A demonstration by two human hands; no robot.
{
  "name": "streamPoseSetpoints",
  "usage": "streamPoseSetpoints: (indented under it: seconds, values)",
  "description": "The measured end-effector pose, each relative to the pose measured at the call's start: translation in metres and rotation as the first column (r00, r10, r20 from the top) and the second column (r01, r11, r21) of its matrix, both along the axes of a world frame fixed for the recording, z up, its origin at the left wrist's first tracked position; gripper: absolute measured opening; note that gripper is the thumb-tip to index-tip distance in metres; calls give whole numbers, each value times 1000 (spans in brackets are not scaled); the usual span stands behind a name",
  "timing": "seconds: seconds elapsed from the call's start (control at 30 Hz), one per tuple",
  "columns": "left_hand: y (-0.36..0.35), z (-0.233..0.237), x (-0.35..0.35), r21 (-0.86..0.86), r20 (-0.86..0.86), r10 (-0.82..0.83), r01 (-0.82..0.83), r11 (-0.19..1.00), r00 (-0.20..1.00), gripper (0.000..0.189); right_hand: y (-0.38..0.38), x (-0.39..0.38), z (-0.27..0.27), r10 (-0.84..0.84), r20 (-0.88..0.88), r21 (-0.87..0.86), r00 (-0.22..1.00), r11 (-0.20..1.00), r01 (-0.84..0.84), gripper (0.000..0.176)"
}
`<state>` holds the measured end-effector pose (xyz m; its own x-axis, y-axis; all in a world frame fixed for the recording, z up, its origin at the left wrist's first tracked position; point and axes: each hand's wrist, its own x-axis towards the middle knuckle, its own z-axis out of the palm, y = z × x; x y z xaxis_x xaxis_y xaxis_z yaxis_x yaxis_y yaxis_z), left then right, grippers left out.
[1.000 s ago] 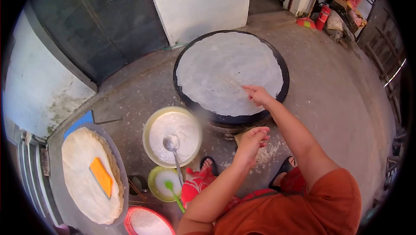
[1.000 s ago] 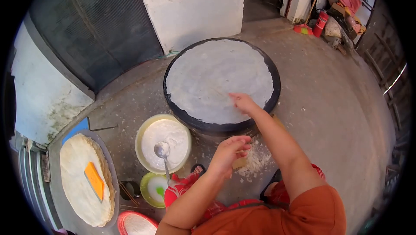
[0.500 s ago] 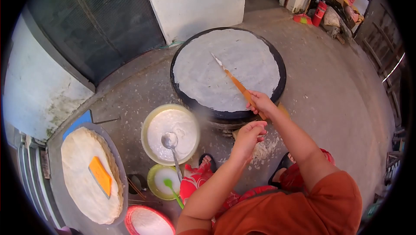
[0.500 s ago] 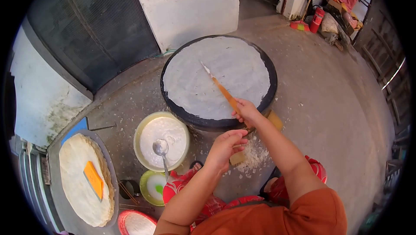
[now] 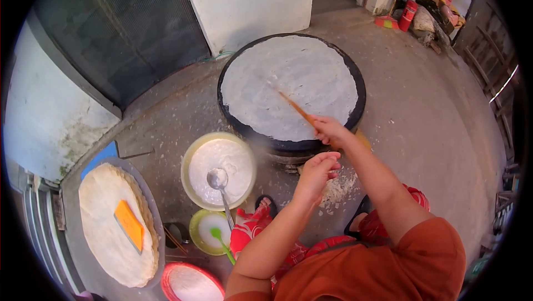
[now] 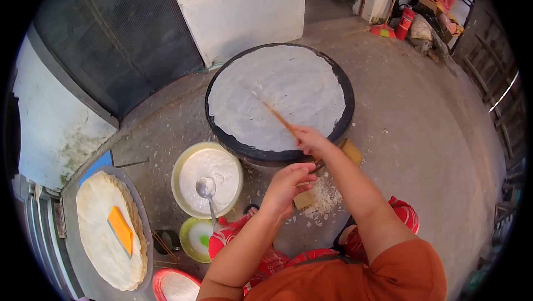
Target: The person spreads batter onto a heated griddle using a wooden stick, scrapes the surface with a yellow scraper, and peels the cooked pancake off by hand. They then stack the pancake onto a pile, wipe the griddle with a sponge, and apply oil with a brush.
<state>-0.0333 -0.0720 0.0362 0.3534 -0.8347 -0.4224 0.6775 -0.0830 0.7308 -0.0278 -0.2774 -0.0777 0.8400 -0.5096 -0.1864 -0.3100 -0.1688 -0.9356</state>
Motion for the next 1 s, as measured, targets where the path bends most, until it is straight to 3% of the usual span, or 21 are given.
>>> streamPoseSetpoints:
  seconds: [0.03,0.07,0.13,0.17,0.2,0.27,0.3,0.33,0.4,0.57,0.63,0.67,0.7,0.73,0.77,0.83,0.87,0.9,0.93,0.97,1.0]
  values:
    - [1,1,0,9,8,-4,4,1000,1000,25,-2,-7,14,-70,-129,596,989,792,134,37]
    - [1,2,0,16,17,-6,6,1000,1000,26,-1,-11,21,-72,-130,594,989,793,136,37]
    - [2,4,-2,18,22,-10,10,1000,1000,26,7,-22,27,-320,-103,424,942,843,332,37]
    - [3,5,-2,20,31,-12,11,1000,999,26,16,-22,28,-283,-135,280,950,909,311,36]
    - [3,5,-2,20,31,-18,17,1000,999,26,24,-26,32,-289,-136,279,948,907,316,36]
    - [3,3,-3,12,18,-10,10,1000,1000,26,33,-34,39,58,-183,220,981,975,-17,34]
    - [4,3,-2,10,20,-14,14,1000,1000,26,29,-38,34,-65,-184,275,981,954,115,33]
    - [4,2,-2,11,18,-12,12,1000,1000,26,23,-41,33,-69,-183,275,981,954,118,33]
    - [5,3,-2,9,17,-7,7,1000,1000,26,9,-43,35,-375,-117,242,920,887,392,34]
    - [6,4,-4,25,21,-11,10,1000,1000,26,10,-38,33,-306,-140,250,941,909,333,35]
    - [5,6,-4,25,23,-12,11,1000,1000,26,13,-31,32,-259,-229,-138,938,963,233,34]
    - [5,7,-4,26,24,-10,9,1000,1000,26,10,-26,22,-260,-230,-136,938,963,233,34]
    - [5,7,-4,29,23,-10,9,1000,1000,26,5,-19,5,-223,-166,-506,961,855,112,34]
    - [4,6,-4,21,23,-9,9,1000,1000,26,8,-15,6,-163,-122,-798,979,603,0,34]
    - [4,5,-5,13,25,-11,11,1000,1000,26,14,-14,6,-166,-125,-795,978,606,1,34]
    - [5,5,-5,18,22,-12,11,1000,1000,26,28,-9,12,-195,-303,-751,933,651,-108,35]
    - [4,6,-5,19,22,-6,5,1000,1000,26,27,-14,9,-198,-299,-754,933,648,-104,35]
    - [4,6,-4,17,26,-7,7,1000,1000,26,25,-22,2,-123,-149,-661,981,750,-7,34]
    - [5,6,-3,16,23,-6,5,1000,1000,26,23,-27,-2,-67,15,-538,998,840,64,33]
    - [5,7,-3,15,18,-4,4,1000,1000,26,26,-37,28,-113,-178,-38,978,993,108,34]
    - [6,8,-3,15,17,-7,7,1000,1000,26,19,-46,31,-116,-179,-38,977,993,111,34]
